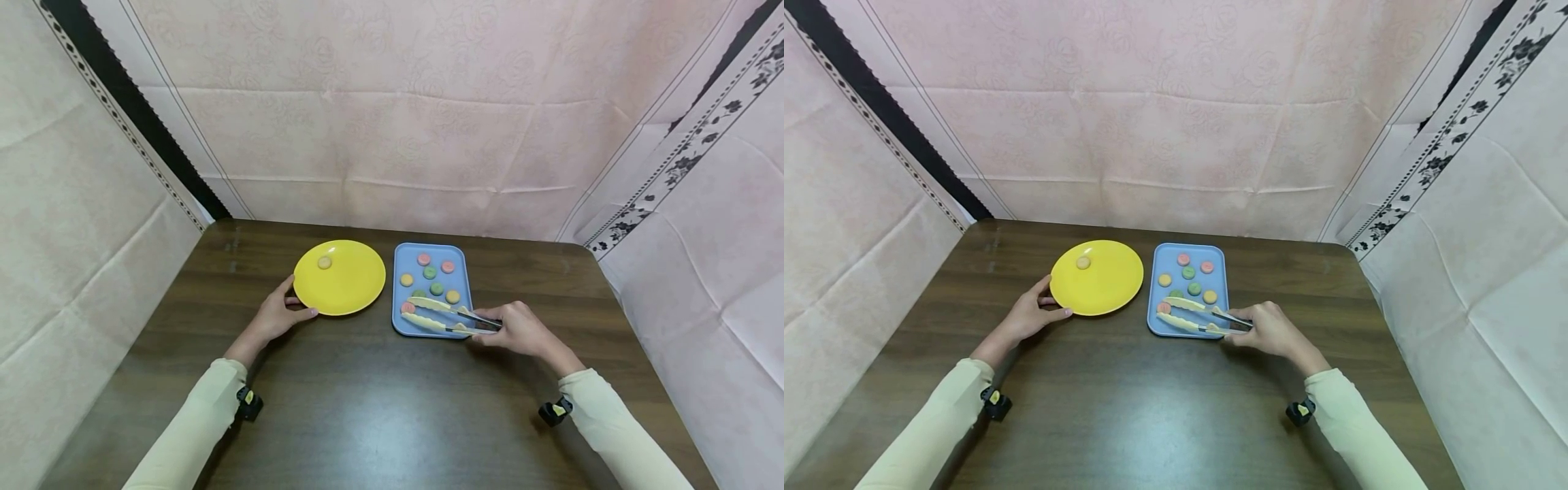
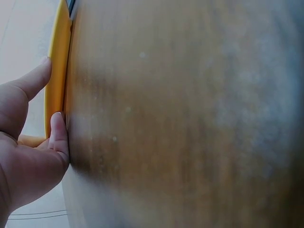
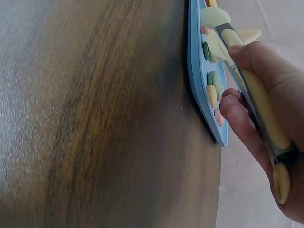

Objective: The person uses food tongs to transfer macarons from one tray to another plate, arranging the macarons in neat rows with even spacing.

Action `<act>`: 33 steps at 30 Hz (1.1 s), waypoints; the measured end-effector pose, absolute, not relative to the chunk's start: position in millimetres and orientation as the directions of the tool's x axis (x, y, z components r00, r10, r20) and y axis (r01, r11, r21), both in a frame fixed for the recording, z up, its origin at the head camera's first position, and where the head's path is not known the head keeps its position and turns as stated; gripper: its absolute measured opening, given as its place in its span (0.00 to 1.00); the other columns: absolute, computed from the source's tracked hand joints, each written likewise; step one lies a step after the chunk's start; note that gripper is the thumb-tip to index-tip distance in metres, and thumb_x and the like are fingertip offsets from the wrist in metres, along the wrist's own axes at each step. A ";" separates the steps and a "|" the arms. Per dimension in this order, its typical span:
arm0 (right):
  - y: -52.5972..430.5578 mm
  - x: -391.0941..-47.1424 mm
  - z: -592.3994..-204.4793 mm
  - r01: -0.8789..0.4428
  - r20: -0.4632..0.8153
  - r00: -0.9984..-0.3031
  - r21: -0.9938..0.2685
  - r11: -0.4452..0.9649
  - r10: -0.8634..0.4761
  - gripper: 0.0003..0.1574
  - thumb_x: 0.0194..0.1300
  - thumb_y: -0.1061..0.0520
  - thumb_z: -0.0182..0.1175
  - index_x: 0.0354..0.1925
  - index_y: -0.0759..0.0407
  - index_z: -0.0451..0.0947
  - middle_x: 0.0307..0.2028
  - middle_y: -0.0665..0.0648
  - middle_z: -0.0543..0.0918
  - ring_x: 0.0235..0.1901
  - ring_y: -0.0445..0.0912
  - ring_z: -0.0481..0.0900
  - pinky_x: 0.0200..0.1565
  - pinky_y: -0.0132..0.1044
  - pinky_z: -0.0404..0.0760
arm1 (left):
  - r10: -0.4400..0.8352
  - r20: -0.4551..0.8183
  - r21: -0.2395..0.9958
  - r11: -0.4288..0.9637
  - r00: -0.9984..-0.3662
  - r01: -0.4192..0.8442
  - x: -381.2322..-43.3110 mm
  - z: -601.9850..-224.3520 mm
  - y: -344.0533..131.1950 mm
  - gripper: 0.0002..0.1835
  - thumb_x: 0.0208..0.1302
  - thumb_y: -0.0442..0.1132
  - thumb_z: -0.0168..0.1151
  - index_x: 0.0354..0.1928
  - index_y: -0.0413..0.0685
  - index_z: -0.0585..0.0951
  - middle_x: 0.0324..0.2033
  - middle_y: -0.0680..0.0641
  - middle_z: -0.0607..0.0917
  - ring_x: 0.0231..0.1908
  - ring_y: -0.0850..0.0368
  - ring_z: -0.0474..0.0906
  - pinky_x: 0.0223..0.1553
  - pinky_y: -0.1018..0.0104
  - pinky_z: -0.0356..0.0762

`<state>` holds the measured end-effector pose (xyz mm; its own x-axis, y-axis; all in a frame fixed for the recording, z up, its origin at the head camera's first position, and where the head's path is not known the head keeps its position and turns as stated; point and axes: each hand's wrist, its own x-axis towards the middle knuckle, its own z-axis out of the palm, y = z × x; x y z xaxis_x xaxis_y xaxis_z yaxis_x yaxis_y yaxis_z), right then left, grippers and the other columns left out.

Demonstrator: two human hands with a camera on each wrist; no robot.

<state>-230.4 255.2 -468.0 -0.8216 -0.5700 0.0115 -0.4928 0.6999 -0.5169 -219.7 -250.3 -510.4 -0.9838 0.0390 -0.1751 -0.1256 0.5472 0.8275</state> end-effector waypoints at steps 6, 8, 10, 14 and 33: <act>254.2 -231.2 -469.6 -0.493 0.014 -0.822 -0.519 0.698 -0.569 0.33 0.60 0.48 0.76 0.59 0.61 0.83 0.30 0.47 0.83 0.18 0.35 0.66 0.20 0.30 0.65 | 0.038 -0.181 0.829 0.544 -0.983 -0.131 -219.9 -509.8 -251.1 0.60 0.63 0.48 0.75 0.82 0.41 0.41 0.76 0.33 0.58 0.67 0.37 0.69 0.58 0.49 0.77; 254.1 -231.2 -469.7 -0.488 0.010 -0.824 -0.522 0.700 -0.567 0.33 0.60 0.48 0.76 0.59 0.61 0.83 0.30 0.47 0.82 0.18 0.35 0.66 0.20 0.30 0.65 | 0.037 -0.181 0.829 0.543 -0.983 -0.132 -220.1 -510.0 -251.5 0.60 0.63 0.48 0.75 0.82 0.41 0.41 0.76 0.33 0.58 0.67 0.37 0.69 0.59 0.49 0.77; 254.2 -231.1 -469.9 -0.486 0.007 -0.823 -0.525 0.699 -0.568 0.33 0.61 0.48 0.75 0.60 0.61 0.83 0.29 0.47 0.82 0.18 0.36 0.66 0.20 0.30 0.66 | 0.038 -0.183 0.831 0.540 -0.982 -0.134 -219.9 -510.5 -251.9 0.60 0.63 0.48 0.74 0.82 0.42 0.41 0.77 0.34 0.57 0.67 0.37 0.69 0.58 0.50 0.77; 254.9 -231.0 -469.6 -0.484 0.016 -0.825 -0.535 0.692 -0.565 0.33 0.60 0.47 0.76 0.59 0.60 0.84 0.30 0.47 0.82 0.18 0.36 0.66 0.20 0.30 0.66 | 0.036 -0.188 0.832 0.536 -0.981 -0.140 -219.4 -511.1 -251.9 0.60 0.63 0.48 0.75 0.82 0.43 0.41 0.76 0.34 0.58 0.67 0.38 0.69 0.57 0.50 0.77; 222.8 -258.1 -449.3 -0.479 0.098 -0.843 -0.585 0.655 -0.529 0.32 0.59 0.49 0.77 0.59 0.61 0.84 0.31 0.50 0.86 0.21 0.42 0.72 0.20 0.33 0.69 | 0.037 -0.184 0.832 0.538 -0.982 -0.135 -219.8 -511.7 -250.9 0.61 0.63 0.48 0.75 0.82 0.42 0.41 0.75 0.33 0.61 0.66 0.38 0.70 0.57 0.51 0.77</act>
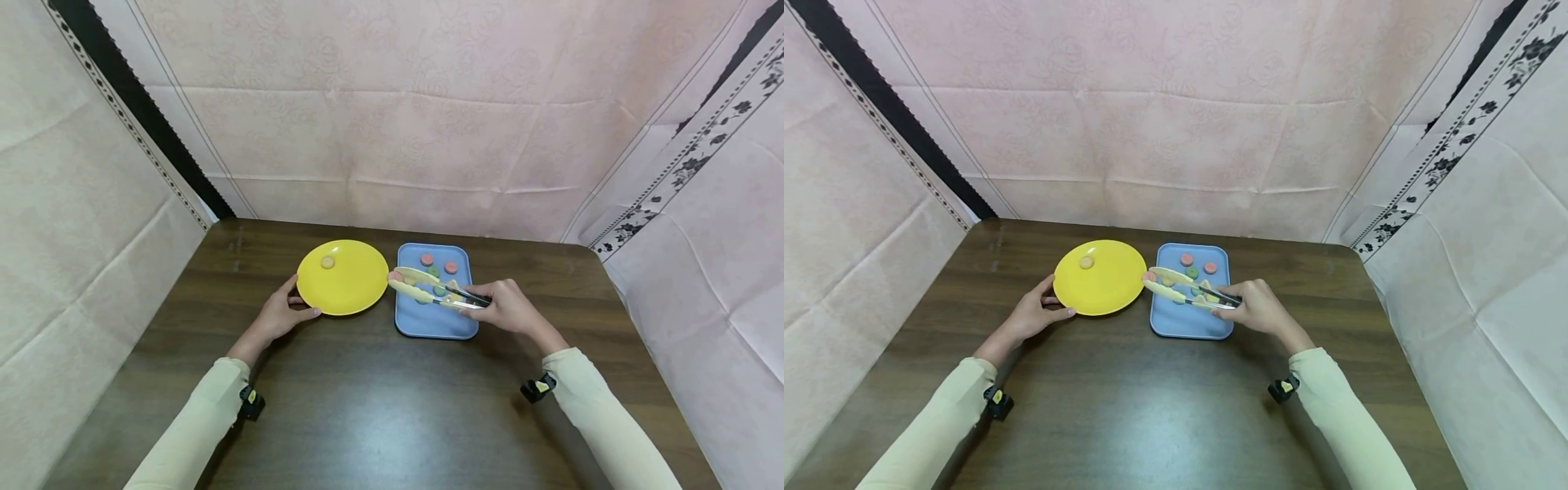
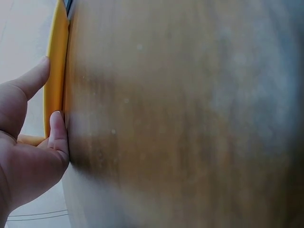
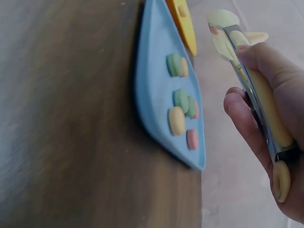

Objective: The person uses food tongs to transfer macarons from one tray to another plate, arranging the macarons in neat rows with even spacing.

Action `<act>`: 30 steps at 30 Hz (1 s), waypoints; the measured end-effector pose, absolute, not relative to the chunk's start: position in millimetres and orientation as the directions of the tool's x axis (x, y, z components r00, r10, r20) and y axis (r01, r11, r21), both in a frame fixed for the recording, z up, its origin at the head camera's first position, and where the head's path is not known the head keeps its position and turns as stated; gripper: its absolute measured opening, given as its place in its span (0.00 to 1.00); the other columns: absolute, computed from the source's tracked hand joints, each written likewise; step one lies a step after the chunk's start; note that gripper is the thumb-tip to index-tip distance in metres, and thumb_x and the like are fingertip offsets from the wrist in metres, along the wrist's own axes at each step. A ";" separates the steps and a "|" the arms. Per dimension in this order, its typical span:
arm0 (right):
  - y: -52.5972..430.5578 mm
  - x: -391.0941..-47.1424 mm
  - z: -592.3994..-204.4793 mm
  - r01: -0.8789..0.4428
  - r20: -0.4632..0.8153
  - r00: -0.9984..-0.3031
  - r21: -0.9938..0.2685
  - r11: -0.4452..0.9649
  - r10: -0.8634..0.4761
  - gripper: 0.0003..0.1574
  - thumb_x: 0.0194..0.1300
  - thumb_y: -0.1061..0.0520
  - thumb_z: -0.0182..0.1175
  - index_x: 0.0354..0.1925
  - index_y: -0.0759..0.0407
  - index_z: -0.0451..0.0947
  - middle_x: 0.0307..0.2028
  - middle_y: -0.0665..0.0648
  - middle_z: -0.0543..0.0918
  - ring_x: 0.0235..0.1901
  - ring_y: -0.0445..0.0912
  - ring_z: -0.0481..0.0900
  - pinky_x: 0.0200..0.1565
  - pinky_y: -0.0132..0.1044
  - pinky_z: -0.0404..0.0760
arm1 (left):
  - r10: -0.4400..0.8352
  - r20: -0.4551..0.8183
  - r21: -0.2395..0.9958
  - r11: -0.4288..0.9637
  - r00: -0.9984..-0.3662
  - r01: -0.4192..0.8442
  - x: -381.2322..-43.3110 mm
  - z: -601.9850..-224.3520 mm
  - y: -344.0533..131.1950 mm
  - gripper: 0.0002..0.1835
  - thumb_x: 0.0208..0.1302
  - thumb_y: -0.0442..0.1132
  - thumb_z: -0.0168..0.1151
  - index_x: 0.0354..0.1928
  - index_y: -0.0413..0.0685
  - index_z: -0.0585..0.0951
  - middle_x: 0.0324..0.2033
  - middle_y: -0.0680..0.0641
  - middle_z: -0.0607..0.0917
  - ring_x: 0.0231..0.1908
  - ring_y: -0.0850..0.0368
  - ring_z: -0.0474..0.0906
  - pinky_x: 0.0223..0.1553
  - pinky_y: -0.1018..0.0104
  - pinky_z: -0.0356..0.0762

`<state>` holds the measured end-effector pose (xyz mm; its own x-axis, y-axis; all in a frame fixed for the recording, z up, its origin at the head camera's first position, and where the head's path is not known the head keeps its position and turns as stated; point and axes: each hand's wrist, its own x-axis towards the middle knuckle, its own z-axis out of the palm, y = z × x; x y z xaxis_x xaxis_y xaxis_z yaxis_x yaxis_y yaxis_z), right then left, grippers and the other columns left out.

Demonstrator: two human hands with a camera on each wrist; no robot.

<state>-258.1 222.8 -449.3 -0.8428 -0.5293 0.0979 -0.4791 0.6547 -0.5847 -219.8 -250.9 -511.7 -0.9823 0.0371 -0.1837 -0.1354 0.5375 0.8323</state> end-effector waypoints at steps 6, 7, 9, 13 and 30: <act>201.5 -272.9 -440.6 -0.485 0.104 -0.843 -0.570 0.663 -0.527 0.34 0.59 0.48 0.77 0.59 0.63 0.83 0.29 0.53 0.86 0.20 0.42 0.69 0.19 0.33 0.66 | 0.033 -0.186 0.835 0.531 -0.982 -0.141 -219.0 -511.9 -249.8 0.61 0.62 0.49 0.76 0.82 0.42 0.42 0.74 0.33 0.61 0.65 0.38 0.70 0.50 0.58 0.80; 197.4 -275.7 -439.7 -0.492 0.108 -0.840 -0.564 0.663 -0.531 0.35 0.59 0.47 0.77 0.59 0.64 0.82 0.33 0.56 0.88 0.20 0.42 0.69 0.19 0.33 0.66 | 0.034 -0.185 0.836 0.530 -0.982 -0.139 -219.1 -512.2 -249.7 0.61 0.62 0.49 0.76 0.82 0.42 0.42 0.74 0.33 0.61 0.65 0.38 0.70 0.50 0.59 0.80; 189.4 -281.2 -437.6 -0.513 0.124 -0.831 -0.546 0.662 -0.542 0.36 0.59 0.46 0.77 0.59 0.64 0.82 0.37 0.61 0.89 0.18 0.41 0.67 0.19 0.33 0.66 | 0.034 -0.182 0.838 0.528 -0.983 -0.137 -219.1 -512.6 -249.8 0.61 0.61 0.49 0.76 0.82 0.42 0.42 0.74 0.34 0.61 0.65 0.38 0.70 0.49 0.60 0.81; 174.7 -293.4 -436.2 -0.550 0.154 -0.812 -0.526 0.649 -0.563 0.35 0.59 0.46 0.76 0.60 0.62 0.82 0.38 0.62 0.90 0.14 0.39 0.64 0.18 0.32 0.65 | 0.031 -0.174 0.837 0.531 -0.984 -0.131 -219.0 -512.9 -250.1 0.60 0.61 0.48 0.76 0.82 0.42 0.43 0.74 0.34 0.61 0.65 0.38 0.71 0.50 0.59 0.80; 122.4 -334.0 -452.6 -0.625 0.121 -0.739 -0.488 0.609 -0.662 0.25 0.62 0.45 0.72 0.54 0.56 0.88 0.20 0.44 0.82 0.16 0.39 0.68 0.22 0.33 0.65 | 0.027 -0.178 0.834 0.534 -0.984 -0.136 -219.5 -511.6 -251.2 0.60 0.62 0.50 0.75 0.82 0.44 0.43 0.74 0.35 0.62 0.65 0.39 0.70 0.57 0.52 0.77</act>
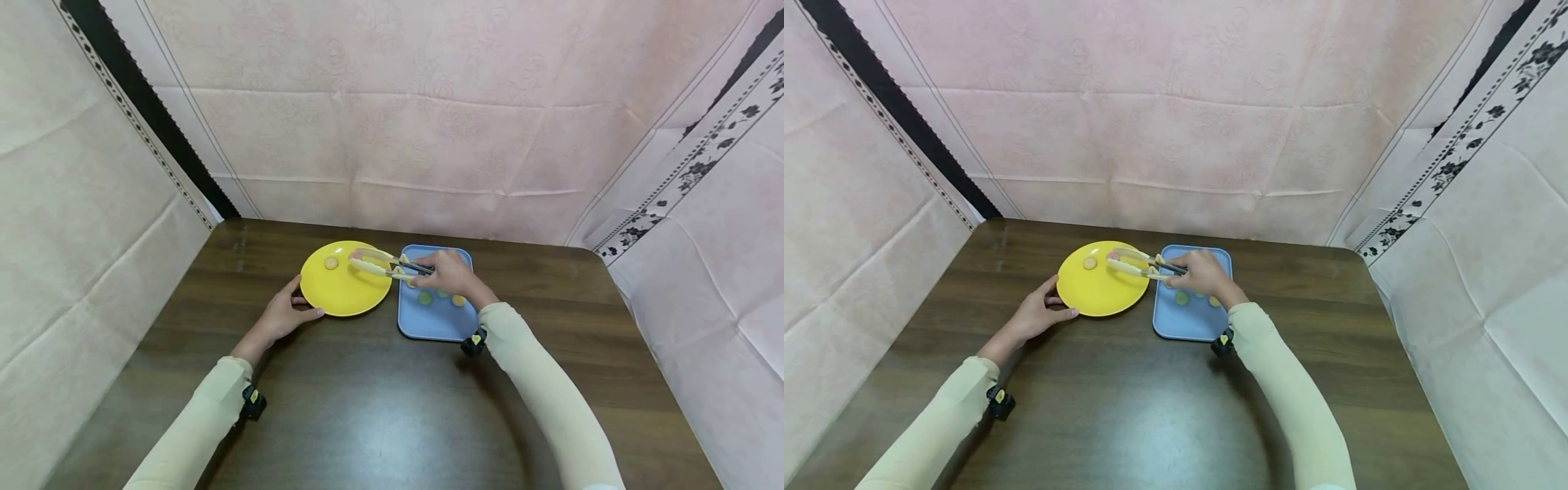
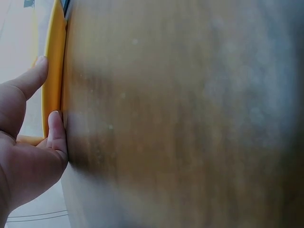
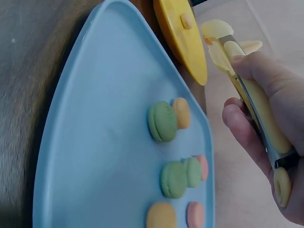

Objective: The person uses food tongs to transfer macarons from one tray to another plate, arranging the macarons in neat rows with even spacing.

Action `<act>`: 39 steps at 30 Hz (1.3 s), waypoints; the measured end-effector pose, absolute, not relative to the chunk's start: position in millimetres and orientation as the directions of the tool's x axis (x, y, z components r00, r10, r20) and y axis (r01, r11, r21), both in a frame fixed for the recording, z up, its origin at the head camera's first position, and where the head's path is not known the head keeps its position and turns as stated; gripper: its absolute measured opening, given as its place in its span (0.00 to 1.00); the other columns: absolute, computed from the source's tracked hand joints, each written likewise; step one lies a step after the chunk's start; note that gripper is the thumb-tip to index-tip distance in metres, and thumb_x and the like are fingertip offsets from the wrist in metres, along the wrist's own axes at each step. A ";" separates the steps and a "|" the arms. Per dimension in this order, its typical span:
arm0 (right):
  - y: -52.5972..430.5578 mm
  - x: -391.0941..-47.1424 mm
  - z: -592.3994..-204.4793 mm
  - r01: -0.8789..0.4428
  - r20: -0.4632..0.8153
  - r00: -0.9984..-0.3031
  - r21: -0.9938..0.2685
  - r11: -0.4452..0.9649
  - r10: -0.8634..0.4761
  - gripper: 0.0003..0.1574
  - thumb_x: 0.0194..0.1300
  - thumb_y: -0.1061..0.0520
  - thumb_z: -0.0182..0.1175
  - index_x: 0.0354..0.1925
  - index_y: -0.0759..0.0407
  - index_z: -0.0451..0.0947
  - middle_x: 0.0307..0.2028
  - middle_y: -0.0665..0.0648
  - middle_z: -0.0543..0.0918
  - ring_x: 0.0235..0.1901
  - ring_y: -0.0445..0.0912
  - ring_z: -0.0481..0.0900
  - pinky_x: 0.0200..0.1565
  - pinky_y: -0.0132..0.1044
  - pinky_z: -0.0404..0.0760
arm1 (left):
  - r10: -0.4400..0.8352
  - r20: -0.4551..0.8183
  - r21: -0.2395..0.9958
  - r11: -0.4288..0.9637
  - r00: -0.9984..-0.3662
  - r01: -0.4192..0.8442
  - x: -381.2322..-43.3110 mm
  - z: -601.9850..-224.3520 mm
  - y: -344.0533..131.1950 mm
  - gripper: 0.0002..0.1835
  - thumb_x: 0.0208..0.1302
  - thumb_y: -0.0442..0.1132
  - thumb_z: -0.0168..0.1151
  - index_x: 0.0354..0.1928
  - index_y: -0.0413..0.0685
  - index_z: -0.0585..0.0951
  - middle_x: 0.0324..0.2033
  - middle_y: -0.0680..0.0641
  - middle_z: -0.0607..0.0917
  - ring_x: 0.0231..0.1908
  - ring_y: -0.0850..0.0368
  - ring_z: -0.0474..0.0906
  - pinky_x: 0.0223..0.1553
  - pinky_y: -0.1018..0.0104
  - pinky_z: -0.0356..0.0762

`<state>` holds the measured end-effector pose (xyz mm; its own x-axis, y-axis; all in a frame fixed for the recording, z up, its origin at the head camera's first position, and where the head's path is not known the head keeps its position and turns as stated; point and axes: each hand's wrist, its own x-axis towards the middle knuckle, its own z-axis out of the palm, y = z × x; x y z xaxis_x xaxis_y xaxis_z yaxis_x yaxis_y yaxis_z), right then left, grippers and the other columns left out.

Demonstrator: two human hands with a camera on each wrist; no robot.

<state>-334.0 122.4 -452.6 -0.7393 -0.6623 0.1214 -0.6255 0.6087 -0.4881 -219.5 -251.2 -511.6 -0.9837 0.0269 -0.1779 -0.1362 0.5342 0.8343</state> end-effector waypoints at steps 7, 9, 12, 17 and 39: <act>108.7 -338.0 -459.0 -0.614 0.101 -0.746 -0.488 0.620 -0.659 0.24 0.64 0.44 0.71 0.54 0.53 0.88 0.22 0.44 0.82 0.18 0.40 0.69 0.22 0.33 0.67 | 0.027 -0.174 0.834 0.535 -0.984 -0.133 -220.6 -512.6 -250.5 0.60 0.62 0.49 0.75 0.82 0.44 0.43 0.74 0.35 0.62 0.65 0.39 0.70 0.58 0.51 0.77; 105.5 -338.0 -459.6 -0.611 0.090 -0.746 -0.488 0.624 -0.660 0.21 0.65 0.44 0.70 0.50 0.53 0.89 0.21 0.45 0.81 0.18 0.41 0.69 0.23 0.34 0.67 | 0.030 -0.172 0.834 0.536 -0.985 -0.129 -220.0 -512.3 -250.2 0.60 0.62 0.49 0.75 0.82 0.44 0.43 0.74 0.34 0.62 0.64 0.39 0.71 0.58 0.50 0.77; 101.6 -338.1 -460.0 -0.606 0.071 -0.746 -0.484 0.631 -0.662 0.19 0.65 0.44 0.70 0.49 0.52 0.90 0.21 0.44 0.81 0.19 0.41 0.69 0.23 0.34 0.67 | 0.033 -0.170 0.833 0.538 -0.985 -0.126 -219.2 -511.6 -250.0 0.59 0.63 0.48 0.75 0.82 0.44 0.43 0.74 0.34 0.63 0.64 0.39 0.71 0.58 0.50 0.76; 96.2 -337.5 -460.4 -0.620 0.070 -0.738 -0.464 0.633 -0.672 0.21 0.64 0.45 0.71 0.50 0.55 0.89 0.20 0.44 0.81 0.19 0.41 0.69 0.23 0.33 0.66 | 0.027 -0.170 0.831 0.542 -0.985 -0.128 -219.0 -510.3 -249.8 0.59 0.63 0.48 0.75 0.82 0.43 0.43 0.73 0.34 0.64 0.64 0.39 0.71 0.58 0.50 0.77; 142.8 -311.6 -448.2 -0.560 0.160 -0.803 -0.533 0.635 -0.574 0.33 0.60 0.44 0.75 0.59 0.58 0.83 0.42 0.60 0.90 0.13 0.39 0.62 0.19 0.33 0.66 | 0.035 -0.169 0.839 0.529 -0.985 -0.125 -218.8 -512.2 -251.7 0.60 0.62 0.48 0.75 0.82 0.43 0.43 0.74 0.34 0.62 0.64 0.39 0.71 0.52 0.57 0.80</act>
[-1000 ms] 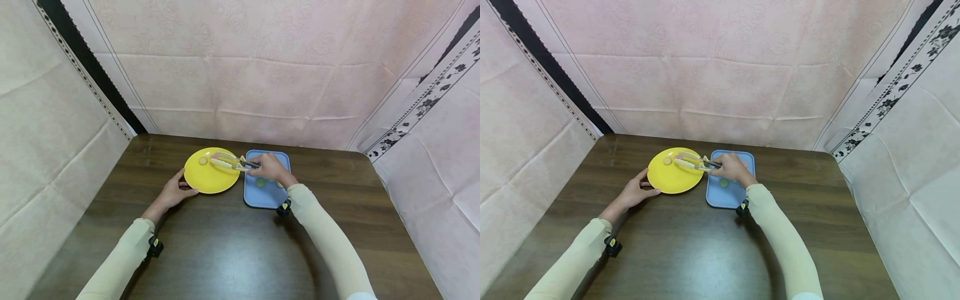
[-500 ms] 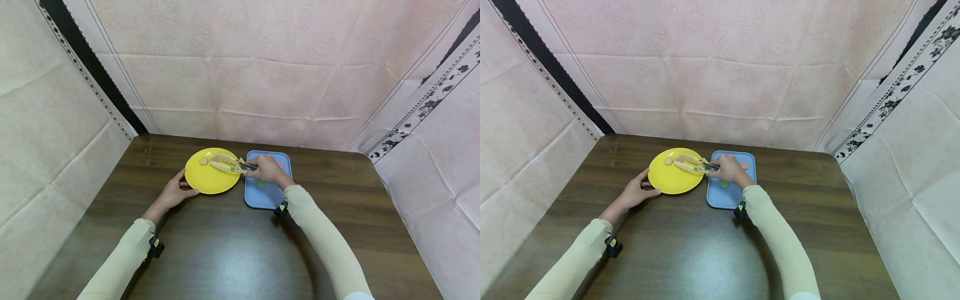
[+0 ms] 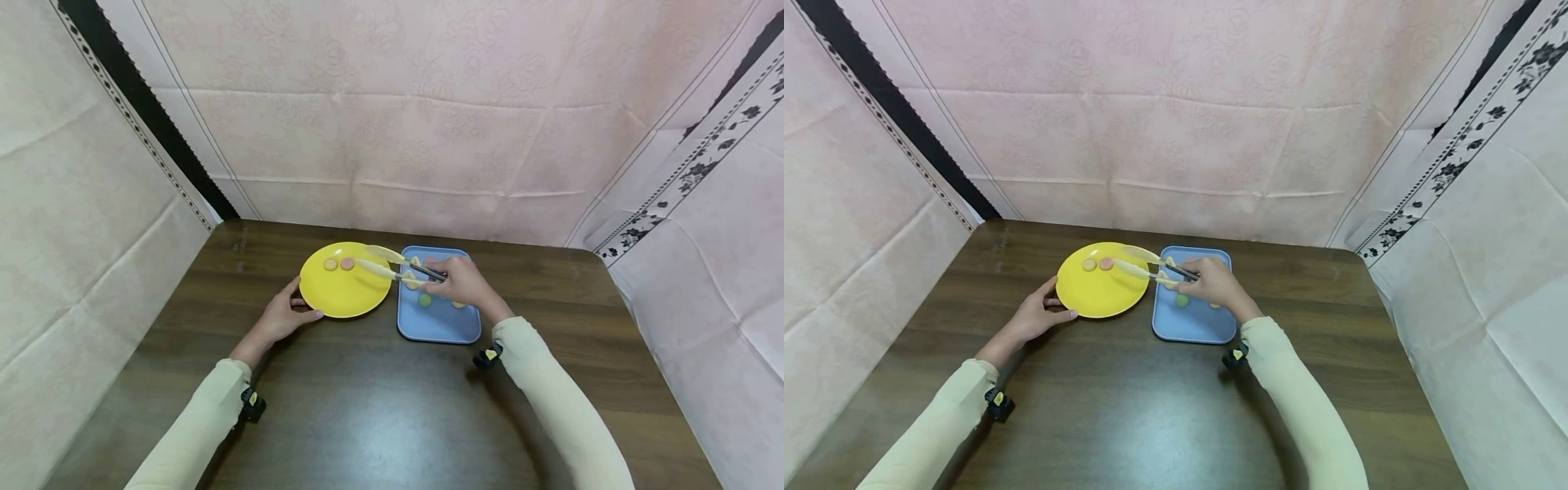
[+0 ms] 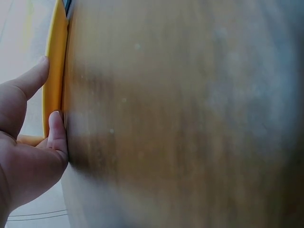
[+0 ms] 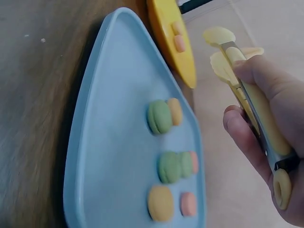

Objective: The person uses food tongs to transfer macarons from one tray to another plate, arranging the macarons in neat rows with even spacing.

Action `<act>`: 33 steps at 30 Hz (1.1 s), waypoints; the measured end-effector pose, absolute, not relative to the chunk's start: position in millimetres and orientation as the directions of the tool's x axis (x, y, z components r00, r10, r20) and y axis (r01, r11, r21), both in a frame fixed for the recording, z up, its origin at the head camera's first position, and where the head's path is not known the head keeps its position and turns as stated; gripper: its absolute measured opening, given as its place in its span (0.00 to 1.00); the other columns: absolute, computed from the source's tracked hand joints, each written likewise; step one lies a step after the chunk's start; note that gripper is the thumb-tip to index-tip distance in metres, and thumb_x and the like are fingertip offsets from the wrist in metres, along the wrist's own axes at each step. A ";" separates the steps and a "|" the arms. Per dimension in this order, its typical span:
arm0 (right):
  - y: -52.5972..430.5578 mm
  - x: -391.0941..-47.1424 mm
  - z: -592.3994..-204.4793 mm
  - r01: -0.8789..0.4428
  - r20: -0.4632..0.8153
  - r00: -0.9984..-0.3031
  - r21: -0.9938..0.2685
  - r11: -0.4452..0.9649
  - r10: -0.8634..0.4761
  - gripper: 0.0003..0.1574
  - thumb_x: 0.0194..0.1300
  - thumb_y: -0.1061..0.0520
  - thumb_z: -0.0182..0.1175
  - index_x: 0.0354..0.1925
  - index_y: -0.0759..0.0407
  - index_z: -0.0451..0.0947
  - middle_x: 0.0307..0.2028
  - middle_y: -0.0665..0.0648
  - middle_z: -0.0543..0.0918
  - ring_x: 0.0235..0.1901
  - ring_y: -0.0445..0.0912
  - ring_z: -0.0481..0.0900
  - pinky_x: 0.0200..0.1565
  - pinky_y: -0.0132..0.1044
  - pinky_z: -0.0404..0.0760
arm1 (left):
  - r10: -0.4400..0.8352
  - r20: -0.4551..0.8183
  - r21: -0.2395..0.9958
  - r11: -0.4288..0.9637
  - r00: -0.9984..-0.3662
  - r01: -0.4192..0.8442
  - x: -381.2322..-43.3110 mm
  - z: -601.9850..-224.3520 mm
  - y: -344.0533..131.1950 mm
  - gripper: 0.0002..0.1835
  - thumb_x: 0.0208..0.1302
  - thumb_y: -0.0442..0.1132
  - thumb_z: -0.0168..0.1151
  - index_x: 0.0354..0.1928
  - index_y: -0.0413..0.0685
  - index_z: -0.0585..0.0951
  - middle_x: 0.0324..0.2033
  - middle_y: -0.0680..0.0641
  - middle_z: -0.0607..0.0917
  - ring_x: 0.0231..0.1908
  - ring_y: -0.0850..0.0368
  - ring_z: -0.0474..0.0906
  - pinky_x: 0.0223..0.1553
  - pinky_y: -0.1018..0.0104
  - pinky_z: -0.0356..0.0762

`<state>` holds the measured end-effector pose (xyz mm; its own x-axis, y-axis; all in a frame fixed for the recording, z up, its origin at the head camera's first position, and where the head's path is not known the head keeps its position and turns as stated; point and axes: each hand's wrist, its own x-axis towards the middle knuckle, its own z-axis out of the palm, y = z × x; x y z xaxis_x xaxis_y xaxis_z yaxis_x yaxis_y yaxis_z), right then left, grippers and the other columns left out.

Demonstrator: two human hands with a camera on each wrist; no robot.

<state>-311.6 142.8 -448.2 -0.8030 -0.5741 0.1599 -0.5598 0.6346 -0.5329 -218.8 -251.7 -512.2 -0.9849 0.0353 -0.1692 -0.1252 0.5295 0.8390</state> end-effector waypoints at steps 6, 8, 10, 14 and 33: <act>172.6 -288.7 -429.8 -0.516 0.157 -0.844 -0.497 0.698 -0.512 0.36 0.58 0.45 0.76 0.61 0.59 0.82 0.20 0.51 0.83 0.16 0.41 0.65 0.19 0.34 0.66 | 0.033 -0.165 0.841 0.527 -0.986 -0.123 -218.2 -511.2 -251.8 0.59 0.62 0.47 0.75 0.82 0.43 0.43 0.74 0.34 0.62 0.64 0.38 0.71 0.47 0.62 0.80; 183.3 -281.9 -426.4 -0.499 0.146 -0.855 -0.494 0.712 -0.498 0.37 0.58 0.44 0.76 0.61 0.58 0.82 0.17 0.49 0.76 0.17 0.41 0.63 0.19 0.34 0.65 | 0.031 -0.163 0.840 0.529 -0.986 -0.122 -218.2 -511.9 -252.0 0.59 0.62 0.47 0.75 0.82 0.42 0.44 0.74 0.34 0.62 0.64 0.38 0.71 0.46 0.63 0.80; 194.4 -275.7 -425.4 -0.484 0.134 -0.863 -0.492 0.724 -0.487 0.37 0.57 0.44 0.77 0.61 0.58 0.83 0.16 0.48 0.73 0.18 0.42 0.64 0.19 0.34 0.64 | 0.033 -0.160 0.839 0.531 -0.987 -0.118 -218.4 -513.0 -252.2 0.59 0.62 0.47 0.75 0.82 0.43 0.44 0.73 0.34 0.63 0.63 0.38 0.71 0.46 0.62 0.80; 216.4 -265.9 -427.7 -0.482 0.120 -0.863 -0.486 0.729 -0.491 0.35 0.56 0.43 0.78 0.57 0.59 0.85 0.23 0.48 0.81 0.22 0.42 0.70 0.21 0.34 0.69 | 0.044 -0.150 0.842 0.529 -0.988 -0.104 -219.5 -515.2 -252.3 0.58 0.62 0.47 0.76 0.82 0.44 0.45 0.74 0.35 0.63 0.63 0.39 0.72 0.50 0.58 0.81; 267.2 -246.2 -459.6 -0.461 0.064 -0.861 -0.518 0.721 -0.505 0.31 0.59 0.43 0.76 0.57 0.56 0.86 0.18 0.41 0.77 0.16 0.36 0.65 0.18 0.31 0.64 | 0.053 -0.141 0.847 0.524 -0.989 -0.093 -220.9 -514.9 -252.8 0.58 0.62 0.47 0.76 0.82 0.47 0.46 0.73 0.36 0.64 0.63 0.39 0.73 0.53 0.55 0.81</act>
